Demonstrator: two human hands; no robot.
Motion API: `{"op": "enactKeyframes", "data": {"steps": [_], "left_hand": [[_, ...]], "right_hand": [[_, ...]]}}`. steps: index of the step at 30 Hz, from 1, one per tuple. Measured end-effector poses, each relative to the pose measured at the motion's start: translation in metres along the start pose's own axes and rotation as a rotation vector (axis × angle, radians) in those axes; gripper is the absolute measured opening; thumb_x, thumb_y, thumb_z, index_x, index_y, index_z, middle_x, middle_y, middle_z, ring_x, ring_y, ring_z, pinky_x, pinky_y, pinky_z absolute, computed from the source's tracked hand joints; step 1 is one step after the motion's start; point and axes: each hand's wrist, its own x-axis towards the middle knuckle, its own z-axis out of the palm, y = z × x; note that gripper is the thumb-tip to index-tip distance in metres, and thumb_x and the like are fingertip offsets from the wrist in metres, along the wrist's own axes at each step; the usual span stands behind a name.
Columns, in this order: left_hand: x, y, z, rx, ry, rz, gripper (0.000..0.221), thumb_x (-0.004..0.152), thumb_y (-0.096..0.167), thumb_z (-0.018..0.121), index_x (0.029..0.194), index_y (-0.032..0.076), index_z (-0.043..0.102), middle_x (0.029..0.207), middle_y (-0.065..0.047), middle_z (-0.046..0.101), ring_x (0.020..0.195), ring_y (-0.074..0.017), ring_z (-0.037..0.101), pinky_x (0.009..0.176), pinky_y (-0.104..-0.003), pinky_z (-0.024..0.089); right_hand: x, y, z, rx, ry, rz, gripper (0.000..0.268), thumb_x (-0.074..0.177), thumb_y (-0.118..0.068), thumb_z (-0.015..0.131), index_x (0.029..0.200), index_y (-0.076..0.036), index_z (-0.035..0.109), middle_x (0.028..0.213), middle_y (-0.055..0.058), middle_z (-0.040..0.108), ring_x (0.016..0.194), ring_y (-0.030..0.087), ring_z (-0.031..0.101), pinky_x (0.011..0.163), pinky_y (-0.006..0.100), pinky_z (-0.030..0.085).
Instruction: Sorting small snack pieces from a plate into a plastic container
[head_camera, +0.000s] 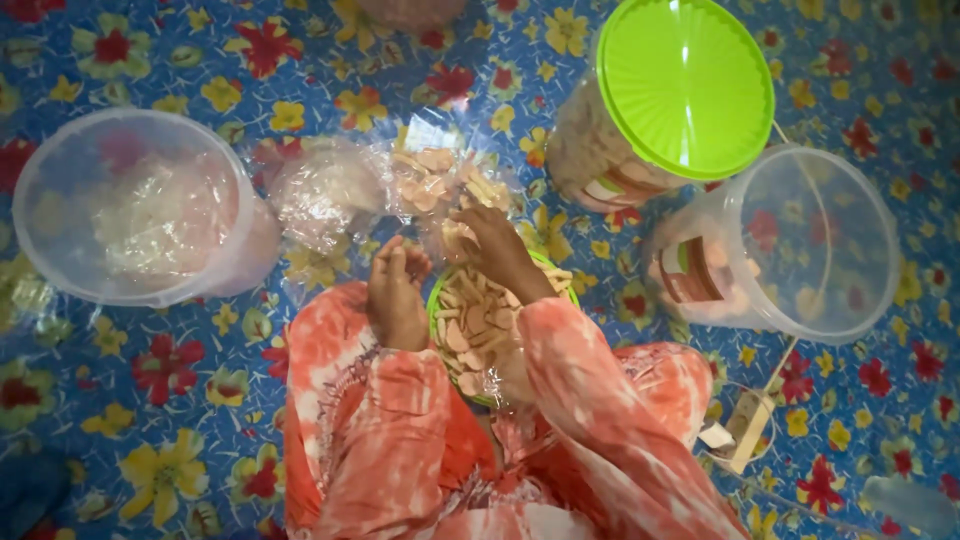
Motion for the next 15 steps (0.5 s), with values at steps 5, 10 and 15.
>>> {"op": "enactKeyframes", "data": {"steps": [5, 10, 15], "left_hand": [[0.006, -0.005, -0.002, -0.018, 0.007, -0.004, 0.024, 0.090, 0.017, 0.051, 0.112, 0.008, 0.055, 0.074, -0.005, 0.064, 0.067, -0.0127, 0.065, 0.064, -0.026, 0.058], [0.011, -0.012, -0.004, -0.032, -0.006, -0.016, 0.024, 0.090, 0.018, 0.052, 0.112, 0.009, 0.055, 0.076, -0.006, 0.065, 0.069, -0.0142, 0.066, 0.066, -0.028, 0.059], [-0.004, 0.004, 0.007, 0.060, 0.028, 0.014, 0.023, 0.085, 0.013, 0.056, 0.108, 0.007, 0.058, 0.075, -0.007, 0.064, 0.066, -0.0128, 0.065, 0.064, -0.026, 0.058]], "right_hand": [[0.012, 0.005, 0.026, -0.197, -0.052, 0.007, 0.044, 0.068, -0.017, 0.072, 0.109, -0.016, 0.056, 0.101, 0.012, 0.056, 0.096, 0.035, 0.056, 0.078, 0.050, 0.046], [0.001, 0.025, 0.043, -0.226, -0.019, 0.032, 0.034, 0.067, -0.018, 0.072, 0.096, -0.021, 0.055, 0.090, 0.003, 0.053, 0.087, 0.030, 0.057, 0.068, 0.045, 0.046], [-0.009, 0.010, 0.018, -0.120, -0.051, 0.062, 0.018, 0.073, -0.021, 0.069, 0.084, -0.021, 0.054, 0.088, 0.001, 0.052, 0.090, 0.028, 0.054, 0.071, 0.042, 0.046]]}}
